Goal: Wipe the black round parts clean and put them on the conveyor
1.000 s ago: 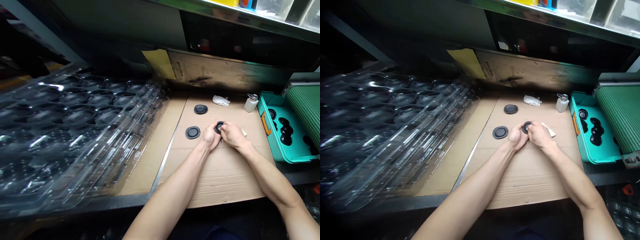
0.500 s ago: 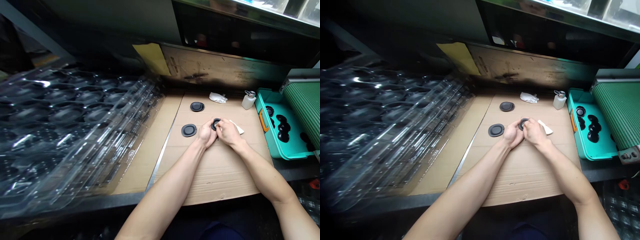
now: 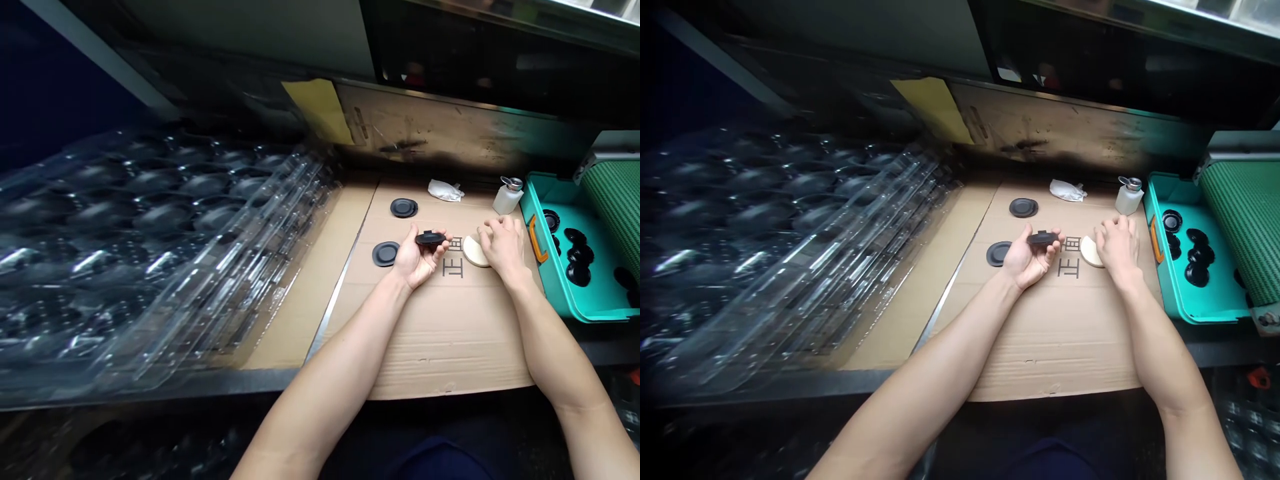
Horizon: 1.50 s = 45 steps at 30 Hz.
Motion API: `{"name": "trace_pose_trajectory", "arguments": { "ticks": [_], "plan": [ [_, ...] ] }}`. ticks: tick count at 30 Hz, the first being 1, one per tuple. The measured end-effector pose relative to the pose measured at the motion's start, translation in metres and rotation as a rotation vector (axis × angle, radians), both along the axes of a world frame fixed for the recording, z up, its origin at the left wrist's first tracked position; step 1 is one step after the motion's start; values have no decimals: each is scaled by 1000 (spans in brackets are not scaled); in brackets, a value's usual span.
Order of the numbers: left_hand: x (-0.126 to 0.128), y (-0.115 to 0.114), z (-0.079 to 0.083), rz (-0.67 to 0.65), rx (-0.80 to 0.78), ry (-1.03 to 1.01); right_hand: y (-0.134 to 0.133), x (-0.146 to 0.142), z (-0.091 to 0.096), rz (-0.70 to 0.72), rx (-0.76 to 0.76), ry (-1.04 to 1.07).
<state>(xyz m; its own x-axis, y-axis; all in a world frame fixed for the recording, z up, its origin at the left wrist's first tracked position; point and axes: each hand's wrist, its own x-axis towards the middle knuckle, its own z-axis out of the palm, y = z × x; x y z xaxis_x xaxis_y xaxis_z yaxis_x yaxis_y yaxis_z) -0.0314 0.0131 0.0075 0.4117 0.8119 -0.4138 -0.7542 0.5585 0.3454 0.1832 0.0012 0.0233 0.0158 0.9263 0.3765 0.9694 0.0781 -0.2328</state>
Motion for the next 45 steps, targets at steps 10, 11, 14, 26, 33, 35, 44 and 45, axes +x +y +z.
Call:
{"name": "trace_pose_trajectory", "arguments": {
  "ticks": [10, 11, 14, 26, 33, 35, 44, 45],
  "plan": [
    [-3, 2, 0, 37, 8, 8, -9, -6, 5, 190, -238, 27],
    [-2, 2, 0, 33, 18, 8, -7, -5, 5, 205, -192, 94],
    [-2, 1, -2, 13, 46, 17, -3, -3, 4, 244, -105, 231],
    [-2, -2, 2, 18, 182, 220, -4, 2, 15, 60, -135, 153],
    [2, -10, 12, -5, 231, 235, 2, 22, 13, -177, -349, -49],
    [2, -11, 14, -11, 252, 215, 4, 23, 11, -184, -355, -62],
    [12, -13, 2, -173, 296, 395, -2, -13, 2, 305, -74, 361],
    [15, -14, -1, -165, 324, 448, -5, -21, 1, 358, -59, 377]
  ]
}}
